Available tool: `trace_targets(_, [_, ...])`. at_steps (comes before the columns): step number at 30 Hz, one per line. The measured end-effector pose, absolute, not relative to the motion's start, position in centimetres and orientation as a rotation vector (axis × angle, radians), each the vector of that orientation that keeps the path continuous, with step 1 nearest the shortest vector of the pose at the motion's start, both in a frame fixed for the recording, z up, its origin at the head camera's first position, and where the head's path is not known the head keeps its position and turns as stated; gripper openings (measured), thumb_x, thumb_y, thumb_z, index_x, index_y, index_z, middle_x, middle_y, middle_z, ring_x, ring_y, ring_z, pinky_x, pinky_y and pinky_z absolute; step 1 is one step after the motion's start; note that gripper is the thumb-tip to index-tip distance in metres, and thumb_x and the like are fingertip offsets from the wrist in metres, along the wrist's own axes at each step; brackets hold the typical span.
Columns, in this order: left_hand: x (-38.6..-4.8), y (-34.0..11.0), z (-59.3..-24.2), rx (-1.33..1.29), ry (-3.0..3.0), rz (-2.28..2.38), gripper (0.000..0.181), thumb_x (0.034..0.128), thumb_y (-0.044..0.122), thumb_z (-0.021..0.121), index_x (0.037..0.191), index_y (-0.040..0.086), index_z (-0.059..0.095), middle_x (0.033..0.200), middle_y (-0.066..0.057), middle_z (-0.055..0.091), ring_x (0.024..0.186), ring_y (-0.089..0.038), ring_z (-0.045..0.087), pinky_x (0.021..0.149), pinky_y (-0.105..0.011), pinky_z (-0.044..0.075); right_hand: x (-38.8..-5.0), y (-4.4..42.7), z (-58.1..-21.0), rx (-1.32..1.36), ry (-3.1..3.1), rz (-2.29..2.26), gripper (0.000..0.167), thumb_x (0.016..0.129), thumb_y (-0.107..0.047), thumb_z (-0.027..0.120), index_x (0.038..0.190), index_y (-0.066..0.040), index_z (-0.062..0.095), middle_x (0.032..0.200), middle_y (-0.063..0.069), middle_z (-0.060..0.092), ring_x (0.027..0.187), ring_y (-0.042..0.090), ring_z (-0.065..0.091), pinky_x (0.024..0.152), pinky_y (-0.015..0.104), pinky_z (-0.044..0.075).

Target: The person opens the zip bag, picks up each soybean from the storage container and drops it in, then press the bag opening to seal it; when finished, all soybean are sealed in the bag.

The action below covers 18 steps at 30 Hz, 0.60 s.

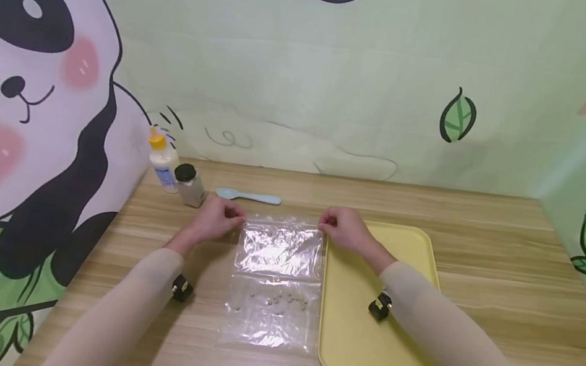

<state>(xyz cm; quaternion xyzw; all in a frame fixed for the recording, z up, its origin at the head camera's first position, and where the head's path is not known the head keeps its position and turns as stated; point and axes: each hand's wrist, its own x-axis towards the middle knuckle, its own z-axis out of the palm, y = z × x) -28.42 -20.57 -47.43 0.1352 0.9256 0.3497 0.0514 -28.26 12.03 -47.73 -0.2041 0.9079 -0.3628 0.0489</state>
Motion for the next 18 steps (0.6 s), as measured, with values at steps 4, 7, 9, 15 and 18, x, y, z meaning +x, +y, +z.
trace_targets(4, [-29.1, -20.3, -47.6, 0.466, 2.834, 0.944, 0.012, 0.0877, 0.016, 0.07, 0.095, 0.008, 0.074, 0.09, -0.007, 0.072, 0.083, -0.019, 0.064, 0.079, -0.034, 0.056, -28.4, 11.9, -47.9, -0.592, 2.788, -1.045, 0.007, 0.089, -0.011, 0.066, 0.089, -0.006, 0.07, 0.082, 0.004, 0.067, 0.075, 0.016, 0.06, 0.069, 0.025, 0.054])
trace_targets(7, [-29.5, -20.0, -47.5, 0.504, 2.824, 0.902, 0.011, 0.0873, 0.016, 0.07, 0.093, 0.008, 0.074, 0.09, -0.007, 0.073, 0.083, -0.02, 0.065, 0.081, -0.036, 0.055, -28.4, 11.9, -47.8, -0.57, 2.804, -0.992, 0.007, 0.088, -0.011, 0.067, 0.088, -0.006, 0.071, 0.082, 0.005, 0.069, 0.073, 0.015, 0.061, 0.068, 0.025, 0.055])
trace_targets(9, [-29.7, -19.9, -47.3, 0.503, 2.809, 0.887, 0.01, 0.0868, 0.016, 0.07, 0.092, 0.007, 0.073, 0.089, -0.007, 0.073, 0.083, -0.02, 0.065, 0.082, -0.037, 0.055, -28.5, 11.9, -47.7, -0.586, 2.822, -0.946, 0.008, 0.087, -0.012, 0.068, 0.088, -0.005, 0.073, 0.082, 0.005, 0.071, 0.072, 0.015, 0.062, 0.069, 0.026, 0.056])
trace_targets(15, [-30.2, -19.7, -47.2, 0.449, 2.784, 0.766, 0.01, 0.0853, 0.018, 0.072, 0.091, 0.01, 0.073, 0.088, -0.004, 0.073, 0.081, -0.017, 0.064, 0.08, -0.035, 0.053, -28.9, 11.6, -47.7, -0.57, 2.868, -0.799, 0.006, 0.082, -0.013, 0.07, 0.079, -0.01, 0.073, 0.075, 0.001, 0.07, 0.068, 0.015, 0.06, 0.071, 0.031, 0.054])
trace_targets(18, [-30.4, -19.5, -47.1, 0.441, 2.759, 0.712, 0.011, 0.0846, 0.018, 0.071, 0.09, 0.009, 0.073, 0.085, -0.003, 0.072, 0.077, -0.015, 0.062, 0.074, -0.03, 0.052, -29.0, 11.2, -47.7, -0.555, 2.873, -0.707, 0.007, 0.079, -0.011, 0.068, 0.073, -0.012, 0.072, 0.07, -0.001, 0.068, 0.066, 0.015, 0.058, 0.07, 0.031, 0.052])
